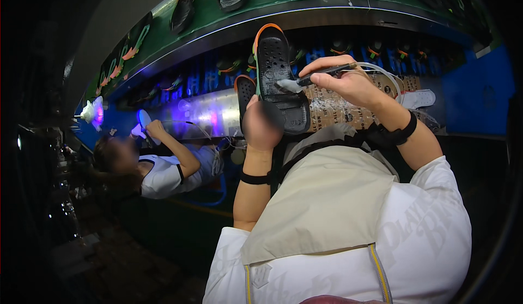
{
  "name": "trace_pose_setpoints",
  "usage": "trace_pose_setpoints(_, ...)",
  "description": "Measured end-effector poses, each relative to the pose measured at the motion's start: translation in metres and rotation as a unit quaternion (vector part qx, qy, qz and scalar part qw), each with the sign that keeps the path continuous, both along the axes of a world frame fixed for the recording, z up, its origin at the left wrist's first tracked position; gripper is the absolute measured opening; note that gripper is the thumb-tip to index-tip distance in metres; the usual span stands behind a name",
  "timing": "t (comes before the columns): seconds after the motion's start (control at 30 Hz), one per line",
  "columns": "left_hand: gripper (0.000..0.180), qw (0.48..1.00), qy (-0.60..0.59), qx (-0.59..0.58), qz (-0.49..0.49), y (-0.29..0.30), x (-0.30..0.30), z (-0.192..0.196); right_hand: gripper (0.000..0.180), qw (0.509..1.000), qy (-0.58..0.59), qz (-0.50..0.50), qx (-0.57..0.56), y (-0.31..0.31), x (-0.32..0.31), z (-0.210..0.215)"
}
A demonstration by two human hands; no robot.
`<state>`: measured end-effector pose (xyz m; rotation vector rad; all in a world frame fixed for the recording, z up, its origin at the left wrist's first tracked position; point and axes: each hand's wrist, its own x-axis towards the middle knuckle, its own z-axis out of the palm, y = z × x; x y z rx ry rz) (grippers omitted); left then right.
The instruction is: Applying white adhesive to the edges and surfaces of black shoe soles using a handheld applicator tool.
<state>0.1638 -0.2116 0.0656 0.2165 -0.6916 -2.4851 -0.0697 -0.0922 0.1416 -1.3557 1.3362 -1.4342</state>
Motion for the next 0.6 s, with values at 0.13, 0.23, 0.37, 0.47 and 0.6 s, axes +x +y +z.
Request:
trace_pose_setpoints(0.13, 0.07, 0.995, -0.058, -0.068, 0.036, 0.008, 0.006, 0.005, 0.022, 0.978, 0.144, -0.146, 0.037, -0.003, 0.015, -0.008)
trace_pose_setpoints(0.23, 0.074, 0.992, -0.075, -0.092, 0.042, 0.009, 0.007, 0.008, 0.022, 0.978, 0.15, -0.146, -0.015, -0.002, 0.015, -0.01)
trace_pose_setpoints(0.37, 0.08, 0.981, -0.061, -0.163, 0.085, 0.009, 0.01, 0.007, 0.022, 0.993, 0.066, -0.064, 0.073, 0.002, 0.014, -0.015)
trace_pose_setpoints(0.47, 0.081, 0.972, -0.095, -0.177, 0.119, 0.008, 0.014, 0.006, 0.023, 0.977, 0.173, -0.123, 0.023, 0.004, 0.019, -0.02)
trace_pose_setpoints(0.6, 0.08, 0.977, -0.059, -0.166, 0.124, 0.006, 0.018, 0.006, 0.022, 0.99, 0.05, -0.037, 0.13, 0.005, 0.024, -0.022)
